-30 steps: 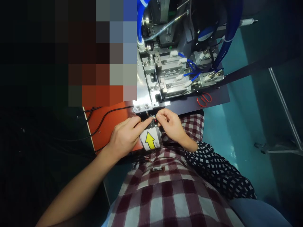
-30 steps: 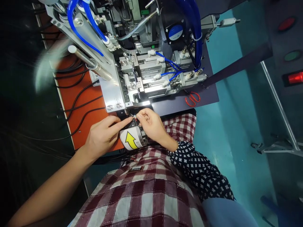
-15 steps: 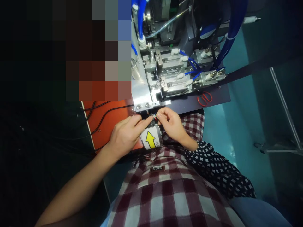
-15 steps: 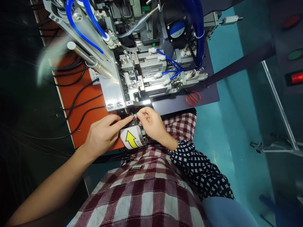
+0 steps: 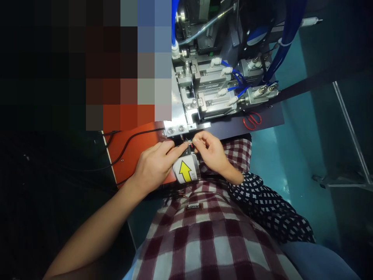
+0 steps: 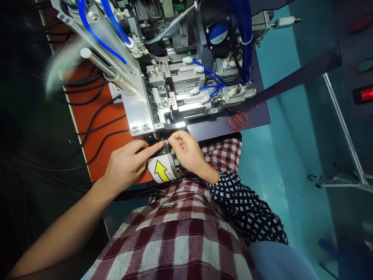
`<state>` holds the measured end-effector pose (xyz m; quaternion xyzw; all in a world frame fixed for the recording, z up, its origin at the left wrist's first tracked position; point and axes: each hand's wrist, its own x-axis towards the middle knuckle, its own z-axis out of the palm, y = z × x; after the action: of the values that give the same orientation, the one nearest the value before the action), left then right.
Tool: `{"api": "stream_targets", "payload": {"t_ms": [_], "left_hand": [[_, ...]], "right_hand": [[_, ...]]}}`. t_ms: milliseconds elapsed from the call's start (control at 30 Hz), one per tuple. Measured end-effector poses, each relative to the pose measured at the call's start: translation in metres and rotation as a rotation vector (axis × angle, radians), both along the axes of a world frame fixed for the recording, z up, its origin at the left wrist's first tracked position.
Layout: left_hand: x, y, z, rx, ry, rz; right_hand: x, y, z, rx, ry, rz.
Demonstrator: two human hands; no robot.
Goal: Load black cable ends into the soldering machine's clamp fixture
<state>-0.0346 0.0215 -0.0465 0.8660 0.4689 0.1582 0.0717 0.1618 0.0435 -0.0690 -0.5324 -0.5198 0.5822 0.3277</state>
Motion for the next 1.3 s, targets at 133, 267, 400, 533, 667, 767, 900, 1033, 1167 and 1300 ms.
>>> {"api": "stream_targets", "payload": {"t_ms": [133, 267, 400, 533, 667, 767, 900, 1033, 1167, 1300], "left_hand": [[0.0003, 0.0005, 0.0007, 0.0, 0.0, -0.005], [0.0003, 0.0013, 0.0026, 0.018, 0.007, -0.028], [0.0007, 0.001, 0.0033, 0.023, 0.009, -0.025], [0.0011, 0.0009, 0.0026, 0.024, -0.001, -0.021], [0.0009, 0.0017, 0.0025, 0.038, -0.016, -0.037], [0.0008, 0.0025, 0.0031, 0.059, -0.027, -0.053], [0.0014, 0.0033, 0.0041, 0.075, -0.032, -0.058], [0.002, 0.0033, 0.0049, 0.077, -0.022, -0.062], [0.0019, 0.0033, 0.0052, 0.077, -0.008, -0.059], [0.0019, 0.0033, 0.0049, 0.082, -0.014, -0.058]], "right_hand": [[-0.0001, -0.0001, -0.0003, 0.031, 0.003, 0.003], [-0.0004, -0.0007, 0.0004, 0.035, 0.002, 0.004], [-0.0006, -0.0011, 0.0002, 0.036, -0.03, 0.001], [-0.0009, -0.0011, -0.0017, 0.07, -0.011, -0.006], [-0.0008, -0.0011, -0.0035, 0.085, 0.012, -0.011], [-0.0005, -0.0011, -0.0034, 0.093, 0.002, -0.006], [-0.0007, -0.0011, -0.0031, 0.104, 0.003, -0.014], [-0.001, -0.001, -0.0043, 0.105, 0.023, -0.019], [-0.0009, -0.0014, -0.0047, 0.117, 0.009, -0.016], [-0.0008, -0.0018, -0.0043, 0.128, -0.007, -0.013]]}}
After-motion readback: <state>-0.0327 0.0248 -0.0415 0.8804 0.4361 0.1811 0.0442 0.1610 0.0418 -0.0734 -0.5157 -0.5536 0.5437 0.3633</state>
